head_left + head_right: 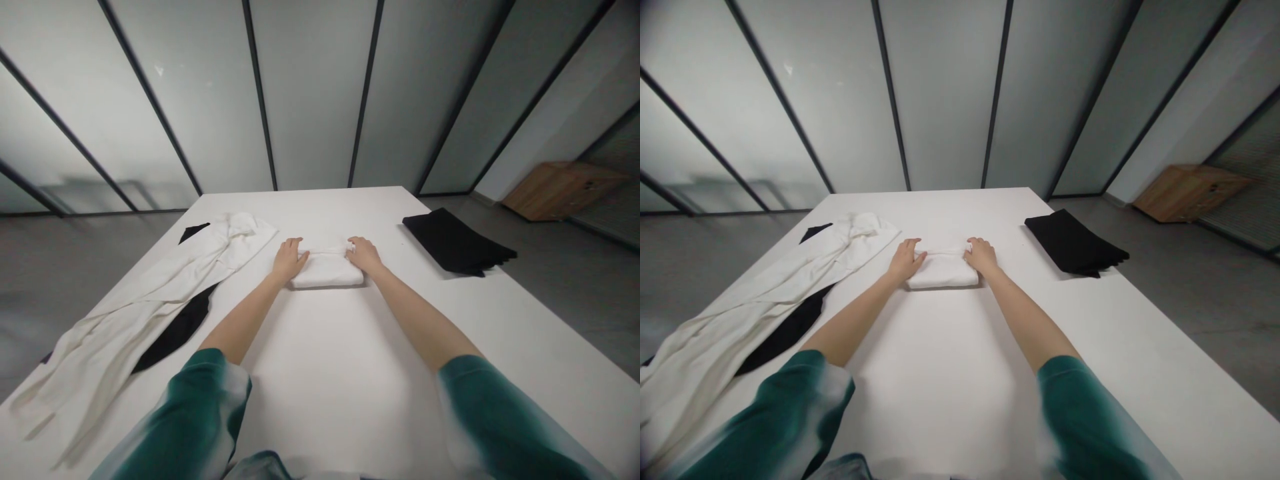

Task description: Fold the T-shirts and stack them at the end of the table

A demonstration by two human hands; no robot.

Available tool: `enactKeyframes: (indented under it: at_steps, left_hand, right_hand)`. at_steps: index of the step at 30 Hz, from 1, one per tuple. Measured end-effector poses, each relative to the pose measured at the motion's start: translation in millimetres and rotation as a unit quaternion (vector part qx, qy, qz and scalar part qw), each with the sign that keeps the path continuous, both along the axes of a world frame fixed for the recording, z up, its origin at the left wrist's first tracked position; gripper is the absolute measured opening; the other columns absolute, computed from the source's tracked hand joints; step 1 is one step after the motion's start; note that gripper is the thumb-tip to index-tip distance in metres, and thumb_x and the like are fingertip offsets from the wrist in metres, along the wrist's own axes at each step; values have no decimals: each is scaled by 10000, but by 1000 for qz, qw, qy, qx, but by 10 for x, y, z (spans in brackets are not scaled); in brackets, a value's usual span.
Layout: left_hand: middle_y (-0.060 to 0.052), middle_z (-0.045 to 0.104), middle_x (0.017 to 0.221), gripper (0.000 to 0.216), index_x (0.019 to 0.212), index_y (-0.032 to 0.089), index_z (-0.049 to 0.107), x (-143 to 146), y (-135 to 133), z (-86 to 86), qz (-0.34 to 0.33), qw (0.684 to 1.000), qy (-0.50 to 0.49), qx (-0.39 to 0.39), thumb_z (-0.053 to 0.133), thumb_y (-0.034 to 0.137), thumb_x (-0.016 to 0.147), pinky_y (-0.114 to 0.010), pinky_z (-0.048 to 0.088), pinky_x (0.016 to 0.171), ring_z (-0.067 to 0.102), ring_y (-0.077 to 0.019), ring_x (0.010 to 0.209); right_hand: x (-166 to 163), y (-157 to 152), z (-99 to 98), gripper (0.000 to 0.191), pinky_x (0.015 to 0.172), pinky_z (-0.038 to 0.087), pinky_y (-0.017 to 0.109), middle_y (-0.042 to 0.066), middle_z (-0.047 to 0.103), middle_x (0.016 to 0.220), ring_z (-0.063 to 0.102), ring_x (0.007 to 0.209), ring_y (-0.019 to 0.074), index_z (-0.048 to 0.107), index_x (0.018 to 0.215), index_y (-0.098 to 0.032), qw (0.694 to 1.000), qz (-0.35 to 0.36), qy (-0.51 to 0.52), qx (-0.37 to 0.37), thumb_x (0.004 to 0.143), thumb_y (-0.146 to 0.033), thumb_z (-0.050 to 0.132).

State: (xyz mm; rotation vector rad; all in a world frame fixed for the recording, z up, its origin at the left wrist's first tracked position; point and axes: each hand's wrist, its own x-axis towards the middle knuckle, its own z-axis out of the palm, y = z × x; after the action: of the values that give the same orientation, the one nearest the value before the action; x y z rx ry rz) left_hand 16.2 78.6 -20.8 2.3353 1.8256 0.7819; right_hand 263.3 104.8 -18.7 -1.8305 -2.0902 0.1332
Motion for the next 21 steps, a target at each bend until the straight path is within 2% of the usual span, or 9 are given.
enactKeyframes:
  at_steps: [2,4,6,7,10,14,18,21]
  left_hand:
    - [-152,584,1340,457,1342,161,536,63,-91,17,-61,997,44,1,472,398,956,-423,396,1071,519,-276,1260]
    - [-145,571,1387,494,1357,186,542,111,-152,18,-115,989,88,-40,441,471,967,-457,353,1109,491,-290,1312]
    - [-143,477,1503,591,1416,213,503,115,-178,-16,-131,979,119,-98,429,570,950,-504,286,1147,400,-322,1405]
    - [-142,401,1561,648,1454,224,464,96,-180,-46,-122,976,126,-126,421,613,938,-525,254,1159,335,-340,1448]
    - [-151,240,1632,738,1531,216,352,-21,-170,-143,-63,976,120,-171,373,653,938,-531,200,1178,207,-348,1502]
    - [-164,296,1609,706,1530,180,349,-154,-177,-212,-23,982,102,-155,354,602,965,-481,203,1192,250,-308,1494]
    - [-174,407,1551,633,1472,129,424,-177,-168,-242,-16,990,64,-123,378,523,979,-440,253,1180,352,-285,1449]
    - [-177,536,1444,537,1385,105,506,-201,-117,-266,6,996,-5,-92,366,440,989,-407,338,1130,485,-260,1345]
  right_hand:
    - [-36,-48,-10,404,983,425,421,167,636,1278,568,1170,304,613,1282,-149,998,36,4,61,918,-275,490]
    - [-75,-113,-34,419,1055,386,443,146,620,1328,528,1251,294,608,1307,-167,989,124,-2,82,957,-333,449]
    - [-89,-184,-95,465,1115,335,452,120,571,1413,462,1343,291,591,1349,-209,980,192,-31,52,963,-435,465]
    - [-79,-218,-139,504,1133,316,459,113,531,1462,424,1382,299,576,1374,-227,978,200,-48,23,954,-489,479]
    - [22,-293,-294,600,1139,319,487,113,412,1556,347,1441,331,529,1429,-248,984,162,-59,-49,939,-589,473]
    - [190,-327,-447,571,1160,314,449,126,376,1575,347,1450,284,517,1439,-214,989,143,-3,-38,966,-529,458]
    - [249,-311,-511,486,1133,355,418,136,495,1486,445,1380,247,586,1351,-183,989,127,73,10,951,-443,498]
    - [267,-281,-510,387,1045,435,389,127,636,1295,584,1197,229,655,1226,-179,986,84,136,52,938,-374,485]
